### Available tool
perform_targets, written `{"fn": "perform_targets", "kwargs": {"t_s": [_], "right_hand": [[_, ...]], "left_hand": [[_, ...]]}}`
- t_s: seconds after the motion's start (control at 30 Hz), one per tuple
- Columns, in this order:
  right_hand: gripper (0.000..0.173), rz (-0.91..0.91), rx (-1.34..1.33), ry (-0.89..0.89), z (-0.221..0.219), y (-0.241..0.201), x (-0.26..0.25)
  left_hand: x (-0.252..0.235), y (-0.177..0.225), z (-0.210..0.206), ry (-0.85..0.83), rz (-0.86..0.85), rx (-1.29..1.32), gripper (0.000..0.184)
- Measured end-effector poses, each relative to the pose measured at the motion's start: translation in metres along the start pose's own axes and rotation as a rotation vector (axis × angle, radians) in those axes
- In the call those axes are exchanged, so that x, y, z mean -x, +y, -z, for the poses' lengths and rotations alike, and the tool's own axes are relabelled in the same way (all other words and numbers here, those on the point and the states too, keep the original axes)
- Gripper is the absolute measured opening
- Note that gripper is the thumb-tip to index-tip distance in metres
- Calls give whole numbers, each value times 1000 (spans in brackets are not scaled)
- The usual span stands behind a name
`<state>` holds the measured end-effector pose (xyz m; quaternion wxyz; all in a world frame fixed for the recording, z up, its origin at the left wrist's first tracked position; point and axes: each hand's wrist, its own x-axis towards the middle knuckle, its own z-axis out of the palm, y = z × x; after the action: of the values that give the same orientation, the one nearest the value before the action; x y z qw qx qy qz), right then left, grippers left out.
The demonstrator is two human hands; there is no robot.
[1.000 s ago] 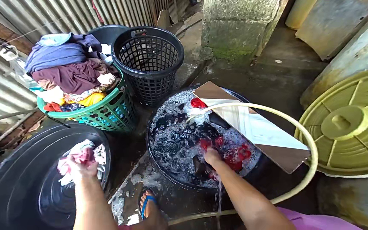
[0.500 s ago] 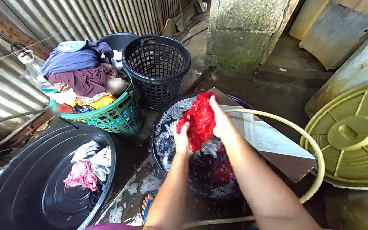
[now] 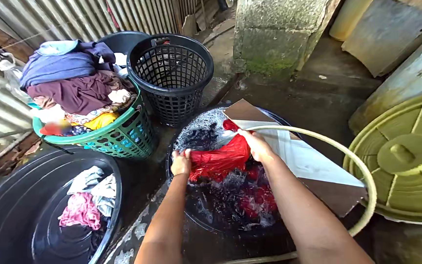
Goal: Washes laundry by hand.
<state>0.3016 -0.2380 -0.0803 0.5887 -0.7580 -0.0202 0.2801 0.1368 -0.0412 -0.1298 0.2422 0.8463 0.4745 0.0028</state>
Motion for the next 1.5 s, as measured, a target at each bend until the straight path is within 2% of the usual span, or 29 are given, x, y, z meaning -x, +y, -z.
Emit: {"fn": "perform_targets", "kwargs": {"t_s": [0.07,0.1,0.13,0.2,0.27,0.33,0.4,0.43,0.5,0.6,0.7,0.77,0.87,0.97,1.03,1.07,1.13,1.2,1.27,1.33,1.4,1.5], "right_hand": [[82,33,78,80,-14,24,-13],[98,65,192,44,-27,40,-13],[105,108,306,-38,-44,60,-11],[91,185,484,-270,-78,106,-1],[74,117,668,-449,-91,136,9],[65,9,820,-504,-86,159,16],[60,-21,912,-471,-74,174,17],[57,1,924,-424,-65,173,18],[49,44,865,-322,-41,155,24],[38,231,549,-163,0,107,32],[33,434,444,-34,37,51,41],[29,559,373,84,54,24,45],[26,694,325,259,79,-12,51],[24,951,422,424,99,-40,60],[26,1029,458,477,106,-51,62],[27,991,438,481,105,-53,61],[34,731,389,408,98,-47,55],[52,363,470,214,78,-25,45],[58,111,604,-38,50,12,28],[54,4,748,-262,20,64,20],[50,-43,853,-381,-3,119,25],[57,-144,1053,-489,-18,158,34]], "left_hand": [[-8,-17,-10,-9,120,-45,63],[-7,-21,-20,-47,125,-66,65],[-3,-23,-34,-107,109,-72,66],[7,-28,-65,-247,39,-67,59],[22,-30,-88,-380,-34,-57,50],[40,-31,-94,-452,-57,-57,49],[46,-26,-84,-492,-1,-168,52],[43,-25,-79,-472,44,-136,56],[35,-27,-58,-325,130,165,65],[26,-29,-3,-74,277,780,63],[27,-30,58,7,319,1184,61],[28,-32,91,17,306,1323,61],[19,-39,118,86,319,1507,57],[8,-45,121,192,354,1750,47],[3,-50,114,220,384,1803,47],[0,-52,107,214,386,1761,49],[-6,-53,82,190,341,1543,50],[-7,-48,45,129,254,1191,48],[-4,-40,0,-52,157,856,47],[9,-36,-43,-270,35,604,64],[27,-37,-78,-413,-82,313,85],[57,-23,-87,-582,-115,-101,67]]}}
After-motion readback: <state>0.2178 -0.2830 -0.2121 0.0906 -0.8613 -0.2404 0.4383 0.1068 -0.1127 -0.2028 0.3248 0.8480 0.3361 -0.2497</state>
